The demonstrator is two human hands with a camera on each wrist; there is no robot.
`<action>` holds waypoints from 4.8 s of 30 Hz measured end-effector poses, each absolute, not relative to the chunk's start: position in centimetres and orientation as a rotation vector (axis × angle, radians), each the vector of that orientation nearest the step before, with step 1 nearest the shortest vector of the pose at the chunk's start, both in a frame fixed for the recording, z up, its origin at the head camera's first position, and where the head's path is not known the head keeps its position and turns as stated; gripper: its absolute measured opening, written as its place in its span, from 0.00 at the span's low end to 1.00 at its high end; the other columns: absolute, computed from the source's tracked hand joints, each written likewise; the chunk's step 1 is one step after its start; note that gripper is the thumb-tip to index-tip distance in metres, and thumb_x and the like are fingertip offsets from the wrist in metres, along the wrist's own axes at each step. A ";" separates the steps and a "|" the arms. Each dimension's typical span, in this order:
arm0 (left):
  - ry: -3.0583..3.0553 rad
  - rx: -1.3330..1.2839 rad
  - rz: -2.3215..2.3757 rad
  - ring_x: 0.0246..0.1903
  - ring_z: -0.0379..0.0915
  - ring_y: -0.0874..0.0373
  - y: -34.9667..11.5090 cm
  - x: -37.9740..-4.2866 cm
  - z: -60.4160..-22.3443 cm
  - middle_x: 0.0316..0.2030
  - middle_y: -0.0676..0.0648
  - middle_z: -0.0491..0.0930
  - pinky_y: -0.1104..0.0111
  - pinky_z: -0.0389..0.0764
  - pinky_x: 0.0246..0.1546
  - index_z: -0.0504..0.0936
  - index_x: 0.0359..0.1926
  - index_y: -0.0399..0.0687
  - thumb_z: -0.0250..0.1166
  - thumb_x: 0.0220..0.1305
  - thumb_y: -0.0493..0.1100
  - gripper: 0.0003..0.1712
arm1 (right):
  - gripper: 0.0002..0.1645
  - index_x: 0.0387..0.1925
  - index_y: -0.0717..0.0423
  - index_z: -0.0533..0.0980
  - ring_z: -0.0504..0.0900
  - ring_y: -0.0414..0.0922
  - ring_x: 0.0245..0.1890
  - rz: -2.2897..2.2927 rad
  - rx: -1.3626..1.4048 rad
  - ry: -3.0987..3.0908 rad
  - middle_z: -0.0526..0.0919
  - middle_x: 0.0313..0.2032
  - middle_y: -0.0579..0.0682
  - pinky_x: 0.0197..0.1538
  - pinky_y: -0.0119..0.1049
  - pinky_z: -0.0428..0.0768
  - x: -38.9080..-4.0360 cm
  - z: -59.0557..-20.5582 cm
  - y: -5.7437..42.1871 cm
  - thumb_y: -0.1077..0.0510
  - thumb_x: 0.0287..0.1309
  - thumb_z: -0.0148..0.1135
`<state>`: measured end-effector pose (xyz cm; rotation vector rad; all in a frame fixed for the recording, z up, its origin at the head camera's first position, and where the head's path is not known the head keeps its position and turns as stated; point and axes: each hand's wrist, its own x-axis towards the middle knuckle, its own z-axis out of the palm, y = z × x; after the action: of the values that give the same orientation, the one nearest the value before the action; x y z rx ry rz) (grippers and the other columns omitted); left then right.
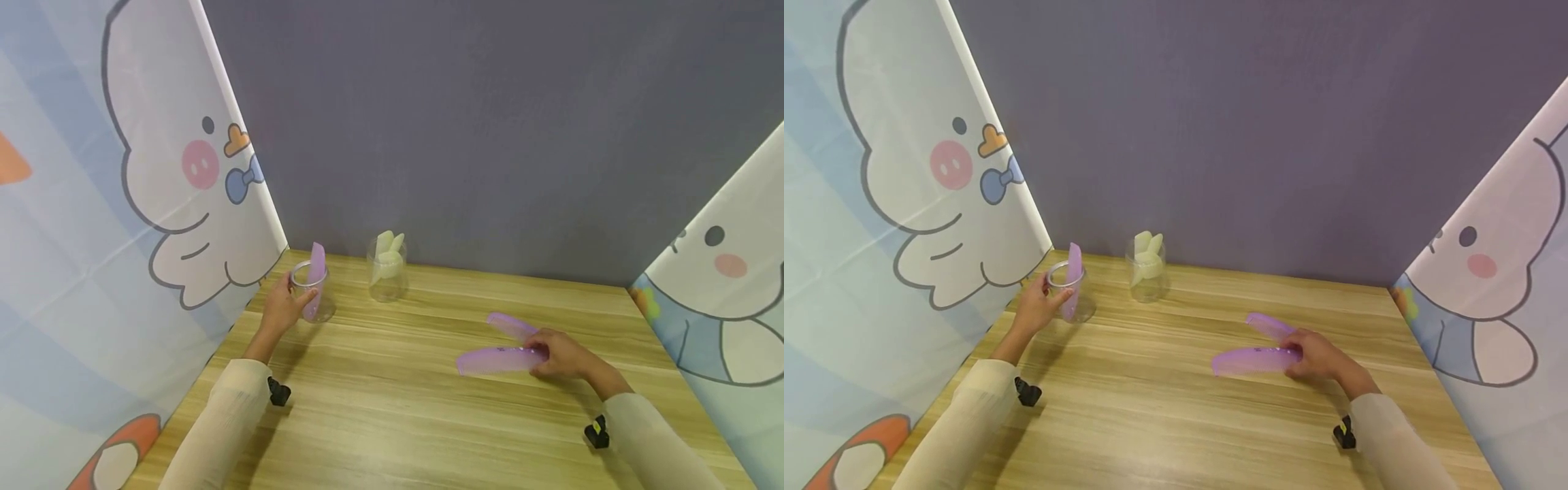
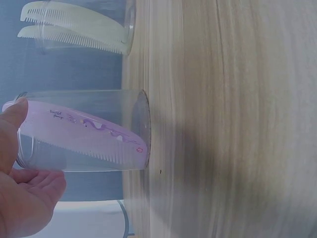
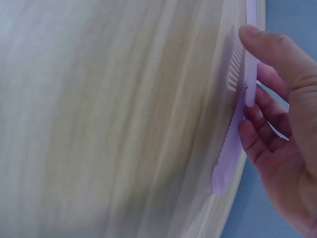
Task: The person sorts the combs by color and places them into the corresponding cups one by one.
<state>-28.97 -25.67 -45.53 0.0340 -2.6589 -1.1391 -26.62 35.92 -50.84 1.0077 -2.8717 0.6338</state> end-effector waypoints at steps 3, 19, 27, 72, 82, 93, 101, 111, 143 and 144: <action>-2.658 0.036 -1.152 0.66 0.67 0.31 -25.7 -28.9 -45.3 0.65 0.26 0.71 0.39 0.71 0.64 0.62 0.72 0.32 0.68 0.68 0.55 0.44 | 0.28 0.44 0.56 0.84 0.76 0.32 0.36 0.663 0.980 -2.887 0.85 0.39 0.46 0.38 0.30 0.79 -26.5 -50.5 35.9 0.50 0.39 0.83; -2.638 0.015 -1.126 0.60 0.72 0.33 -25.8 -28.8 -45.7 0.60 0.27 0.75 0.41 0.74 0.59 0.65 0.70 0.30 0.69 0.67 0.54 0.43 | 0.30 0.47 0.61 0.83 0.75 0.32 0.35 0.661 0.921 -2.918 0.84 0.37 0.45 0.36 0.29 0.77 -26.1 -50.7 36.1 0.53 0.40 0.82; -2.638 0.014 -1.107 0.59 0.72 0.34 -25.8 -29.0 -45.8 0.59 0.28 0.75 0.42 0.75 0.58 0.66 0.69 0.30 0.69 0.67 0.54 0.42 | 0.27 0.45 0.62 0.85 0.71 0.27 0.29 0.775 0.942 -2.806 0.81 0.30 0.41 0.29 0.26 0.74 -26.2 -50.6 36.6 0.53 0.42 0.83; -2.634 0.008 -1.137 0.62 0.71 0.33 -25.9 -28.9 -45.9 0.61 0.28 0.74 0.40 0.74 0.60 0.64 0.71 0.31 0.68 0.68 0.55 0.44 | 0.29 0.53 0.60 0.84 0.74 0.34 0.31 0.946 0.803 -2.781 0.86 0.37 0.49 0.31 0.27 0.76 -28.8 -48.7 30.6 0.50 0.50 0.80; -2.618 0.000 -1.148 0.61 0.71 0.33 -25.9 -28.9 -45.9 0.60 0.28 0.75 0.40 0.74 0.59 0.65 0.70 0.30 0.69 0.67 0.53 0.42 | 0.28 0.49 0.59 0.85 0.75 0.36 0.30 0.955 0.821 -2.767 0.85 0.36 0.48 0.31 0.28 0.76 -29.3 -47.9 28.8 0.50 0.49 0.81; -2.632 0.007 -1.143 0.59 0.71 0.34 -25.9 -28.9 -45.8 0.60 0.27 0.73 0.41 0.74 0.58 0.64 0.71 0.29 0.69 0.67 0.53 0.44 | 0.29 0.51 0.59 0.85 0.76 0.38 0.33 0.963 0.864 -2.751 0.84 0.36 0.48 0.33 0.28 0.77 -30.1 -47.1 27.1 0.49 0.50 0.80; -2.627 0.006 -1.148 0.55 0.72 0.36 -25.8 -28.7 -45.6 0.58 0.28 0.75 0.43 0.75 0.54 0.64 0.71 0.29 0.69 0.67 0.52 0.43 | 0.28 0.50 0.59 0.85 0.75 0.39 0.33 0.941 0.876 -2.728 0.85 0.38 0.49 0.35 0.29 0.76 -30.6 -46.6 25.5 0.50 0.50 0.80; -2.630 0.001 -1.141 0.56 0.72 0.35 -25.8 -28.4 -45.6 0.58 0.28 0.74 0.43 0.75 0.55 0.64 0.71 0.29 0.69 0.68 0.54 0.44 | 0.26 0.47 0.58 0.86 0.75 0.38 0.32 0.942 0.866 -2.675 0.86 0.36 0.49 0.33 0.29 0.75 -31.4 -46.1 23.5 0.50 0.47 0.81; -2.637 0.022 -1.119 0.56 0.72 0.35 -25.8 -28.6 -45.9 0.57 0.28 0.75 0.42 0.74 0.55 0.64 0.70 0.29 0.68 0.68 0.55 0.44 | 0.26 0.47 0.62 0.85 0.75 0.39 0.30 0.998 0.905 -2.609 0.86 0.35 0.52 0.32 0.28 0.74 -33.0 -44.8 17.7 0.54 0.47 0.81; -2.637 0.022 -1.116 0.56 0.72 0.34 -25.8 -28.6 -45.9 0.57 0.28 0.75 0.42 0.74 0.55 0.64 0.70 0.29 0.68 0.68 0.55 0.44 | 0.26 0.47 0.62 0.85 0.75 0.39 0.30 0.998 0.902 -2.610 0.86 0.35 0.52 0.32 0.28 0.74 -33.0 -44.7 17.5 0.54 0.47 0.81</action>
<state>-28.60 -25.83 -45.87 0.0219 -2.6371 -1.1165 -33.00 17.45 -44.70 0.9016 -2.6104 0.9985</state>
